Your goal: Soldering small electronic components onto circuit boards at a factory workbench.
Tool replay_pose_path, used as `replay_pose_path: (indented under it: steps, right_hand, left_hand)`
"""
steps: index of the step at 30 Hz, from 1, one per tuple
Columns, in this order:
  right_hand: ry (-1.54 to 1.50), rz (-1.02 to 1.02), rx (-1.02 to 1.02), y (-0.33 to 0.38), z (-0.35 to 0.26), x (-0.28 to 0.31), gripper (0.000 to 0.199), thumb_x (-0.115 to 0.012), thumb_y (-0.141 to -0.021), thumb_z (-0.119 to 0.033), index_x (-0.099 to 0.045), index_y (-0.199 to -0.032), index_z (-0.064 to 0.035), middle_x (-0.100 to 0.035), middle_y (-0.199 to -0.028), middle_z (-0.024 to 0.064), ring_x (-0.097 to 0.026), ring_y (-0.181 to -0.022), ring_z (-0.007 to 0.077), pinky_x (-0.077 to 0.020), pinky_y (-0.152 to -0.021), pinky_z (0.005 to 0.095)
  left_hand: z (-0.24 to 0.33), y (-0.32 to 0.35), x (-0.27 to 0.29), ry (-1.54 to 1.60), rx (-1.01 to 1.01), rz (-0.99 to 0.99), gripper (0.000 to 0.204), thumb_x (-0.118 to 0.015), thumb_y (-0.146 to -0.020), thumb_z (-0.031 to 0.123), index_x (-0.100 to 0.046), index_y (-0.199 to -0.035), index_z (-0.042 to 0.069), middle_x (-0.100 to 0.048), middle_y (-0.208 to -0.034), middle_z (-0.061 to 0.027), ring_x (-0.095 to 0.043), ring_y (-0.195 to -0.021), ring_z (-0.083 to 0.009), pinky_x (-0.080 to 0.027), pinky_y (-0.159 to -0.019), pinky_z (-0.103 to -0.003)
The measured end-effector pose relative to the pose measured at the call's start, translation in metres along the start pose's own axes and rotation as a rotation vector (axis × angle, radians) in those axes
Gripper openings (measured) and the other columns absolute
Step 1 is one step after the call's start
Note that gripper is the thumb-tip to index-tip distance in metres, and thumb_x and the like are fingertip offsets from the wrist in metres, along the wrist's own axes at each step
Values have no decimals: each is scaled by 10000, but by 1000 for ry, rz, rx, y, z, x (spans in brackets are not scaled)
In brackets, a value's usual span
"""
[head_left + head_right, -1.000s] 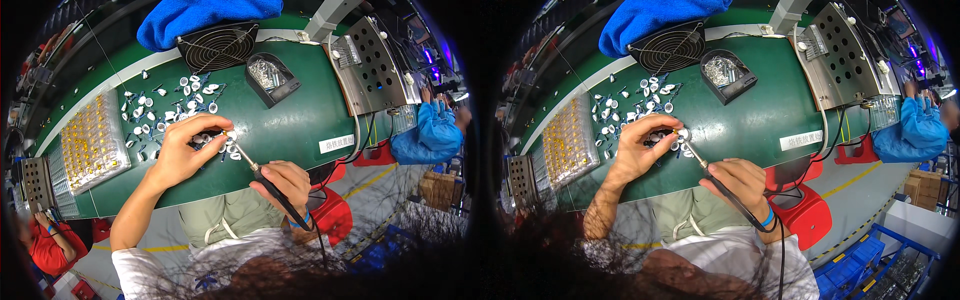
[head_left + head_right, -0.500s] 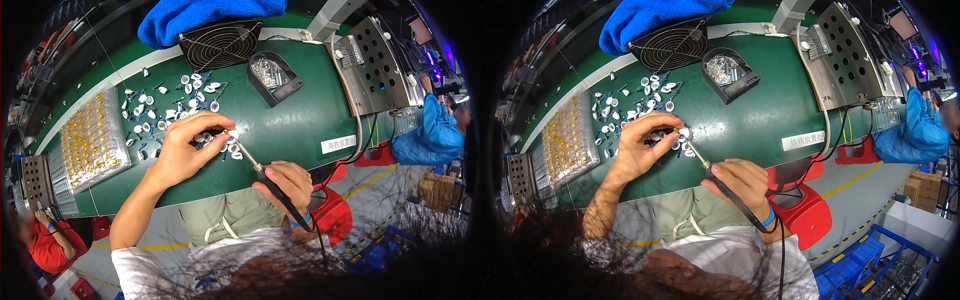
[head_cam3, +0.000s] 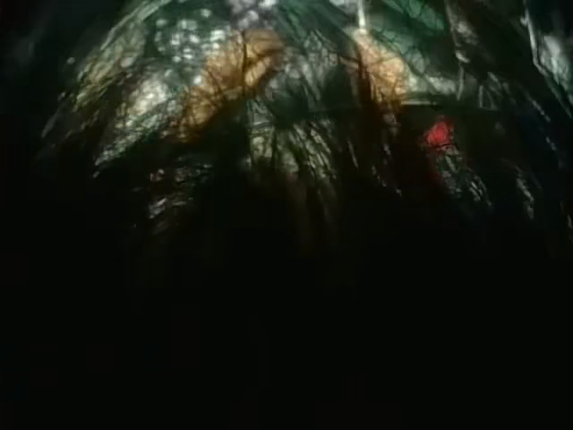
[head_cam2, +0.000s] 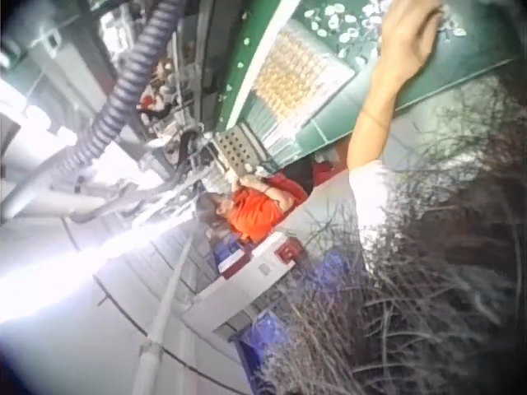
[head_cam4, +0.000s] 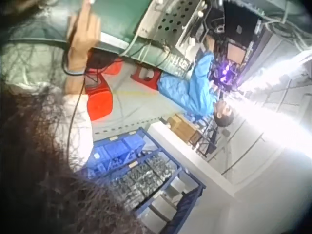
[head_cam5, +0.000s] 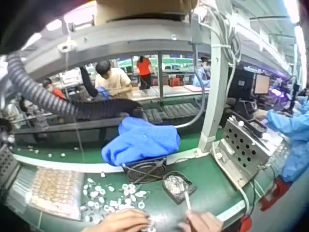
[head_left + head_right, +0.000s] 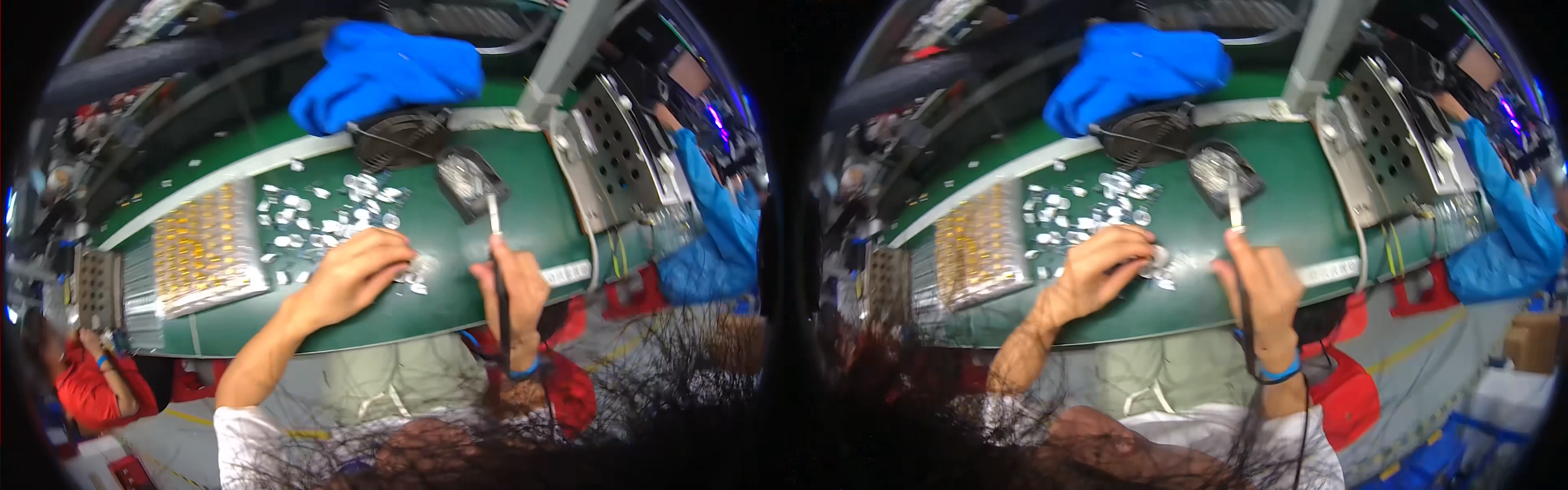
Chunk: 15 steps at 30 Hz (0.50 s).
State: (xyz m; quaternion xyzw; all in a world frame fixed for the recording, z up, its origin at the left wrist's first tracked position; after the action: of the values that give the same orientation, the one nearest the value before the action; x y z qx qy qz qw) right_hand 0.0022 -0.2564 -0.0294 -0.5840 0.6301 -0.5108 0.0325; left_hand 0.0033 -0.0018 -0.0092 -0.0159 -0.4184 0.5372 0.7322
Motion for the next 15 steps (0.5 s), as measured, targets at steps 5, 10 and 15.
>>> replay_pose_path:
  steps: [5,10,15]
  right_hand:
    - [109,-78,-26,-7,16,10,551,-796,-828,-3,-648,-1358,-23,-644,-836,131,-610,-749,298,-502,-698,420]
    - [-251,1,16,9,-12,-2,595,-791,-780,79,-629,-1350,19,-727,-860,133,-672,-714,298,-539,-652,386]
    - [-286,-18,43,21,-13,-21,520,-776,-839,44,-630,-1336,4,-756,-897,132,-701,-713,291,-562,-649,374]
  left_hand:
    - [16,5,69,-144,118,81,216,-782,-838,-66,-739,-1044,-19,-722,-1032,-130,-724,-981,-246,-579,-855,-327]
    - [-63,26,175,-135,565,273,170,-727,-917,8,-731,-1078,-46,-755,-1002,-95,-726,-928,-158,-583,-854,-292]
    - [-149,-4,244,-318,512,331,222,-724,-937,85,-736,-1119,-41,-781,-1014,-121,-734,-952,-159,-570,-869,-297]
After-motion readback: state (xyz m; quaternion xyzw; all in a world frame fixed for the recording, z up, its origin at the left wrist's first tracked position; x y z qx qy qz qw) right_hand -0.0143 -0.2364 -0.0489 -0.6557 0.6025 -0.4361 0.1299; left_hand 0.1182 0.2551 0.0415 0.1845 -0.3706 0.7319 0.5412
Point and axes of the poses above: each hand's wrist, its own y-axis away from the middle knuckle, its own x-axis out of the back of the hand, z = x × y, the point moved 2 cm from there along -y, towards the middle knuckle
